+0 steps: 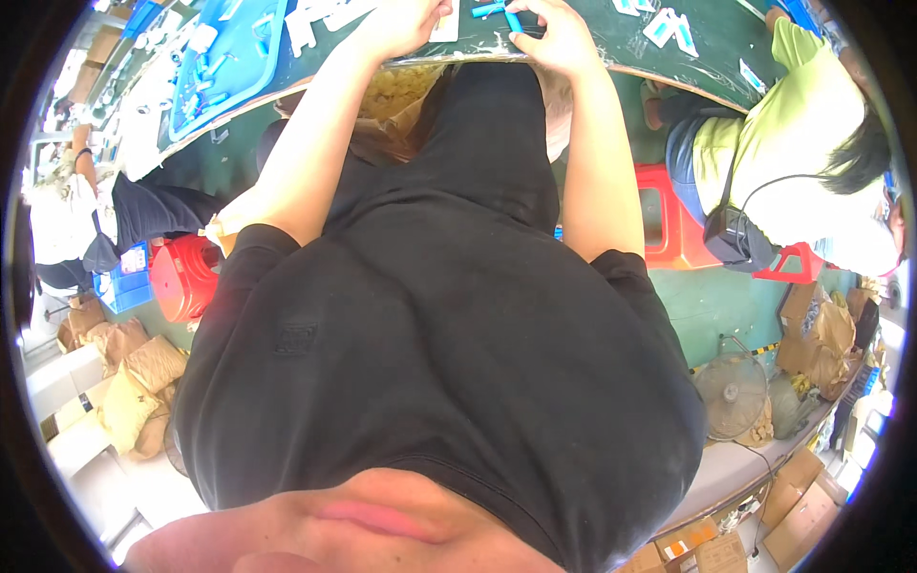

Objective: Assembling small electronic components at a production line.

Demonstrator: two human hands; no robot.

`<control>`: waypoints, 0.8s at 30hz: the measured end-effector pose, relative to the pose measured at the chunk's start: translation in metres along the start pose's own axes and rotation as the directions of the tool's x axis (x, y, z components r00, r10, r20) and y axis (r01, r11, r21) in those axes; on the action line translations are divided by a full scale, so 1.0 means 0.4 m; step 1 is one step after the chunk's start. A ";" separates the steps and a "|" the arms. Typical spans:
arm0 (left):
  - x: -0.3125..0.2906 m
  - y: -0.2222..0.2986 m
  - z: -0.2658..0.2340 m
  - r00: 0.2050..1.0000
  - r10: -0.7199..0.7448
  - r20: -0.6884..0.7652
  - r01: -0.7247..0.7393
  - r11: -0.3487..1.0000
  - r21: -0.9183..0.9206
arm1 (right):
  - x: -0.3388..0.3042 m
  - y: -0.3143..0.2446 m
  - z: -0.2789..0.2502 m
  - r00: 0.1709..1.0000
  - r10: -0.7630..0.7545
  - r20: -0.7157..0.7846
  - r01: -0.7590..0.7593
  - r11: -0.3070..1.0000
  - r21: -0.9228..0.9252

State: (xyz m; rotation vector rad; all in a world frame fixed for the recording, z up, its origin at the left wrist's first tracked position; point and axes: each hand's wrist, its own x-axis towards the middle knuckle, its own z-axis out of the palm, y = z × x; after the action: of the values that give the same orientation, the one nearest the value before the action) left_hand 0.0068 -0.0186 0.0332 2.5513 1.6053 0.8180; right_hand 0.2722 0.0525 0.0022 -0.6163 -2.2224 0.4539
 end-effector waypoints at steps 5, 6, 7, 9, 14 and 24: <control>-0.008 0.009 -0.021 0.999 -0.021 0.047 0.029 0.984 -0.178 | -0.024 0.045 -0.008 0.977 0.206 0.057 -0.210 0.974 0.084; -0.013 0.005 -0.026 0.998 0.052 0.041 -0.043 0.982 -0.183 | -0.019 0.040 -0.009 0.989 0.134 0.060 -0.139 0.986 0.095; -0.018 0.001 -0.029 0.992 0.124 0.036 -0.116 0.975 -0.188 | -0.014 0.035 -0.010 0.996 0.062 0.062 -0.069 0.992 0.108; -0.013 -0.014 -0.018 0.992 0.124 -0.011 -0.124 0.974 -0.187 | 0.000 0.028 -0.014 0.997 0.006 0.071 -0.014 0.993 0.115; -0.009 0.004 -0.003 0.992 0.090 -0.087 -0.100 0.989 -0.110 | 0.001 0.008 -0.018 0.993 -0.112 0.030 0.109 0.991 0.081; -0.035 0.024 0.027 0.972 -0.138 -0.188 0.092 0.968 -0.235 | -0.008 0.078 -0.007 0.993 0.113 0.028 -0.112 0.867 0.485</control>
State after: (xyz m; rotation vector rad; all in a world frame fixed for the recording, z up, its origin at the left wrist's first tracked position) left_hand 0.0150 -0.0323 0.0207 2.2588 1.5883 1.2053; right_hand 0.2850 0.0766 -0.0132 -0.4701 -1.9620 1.0347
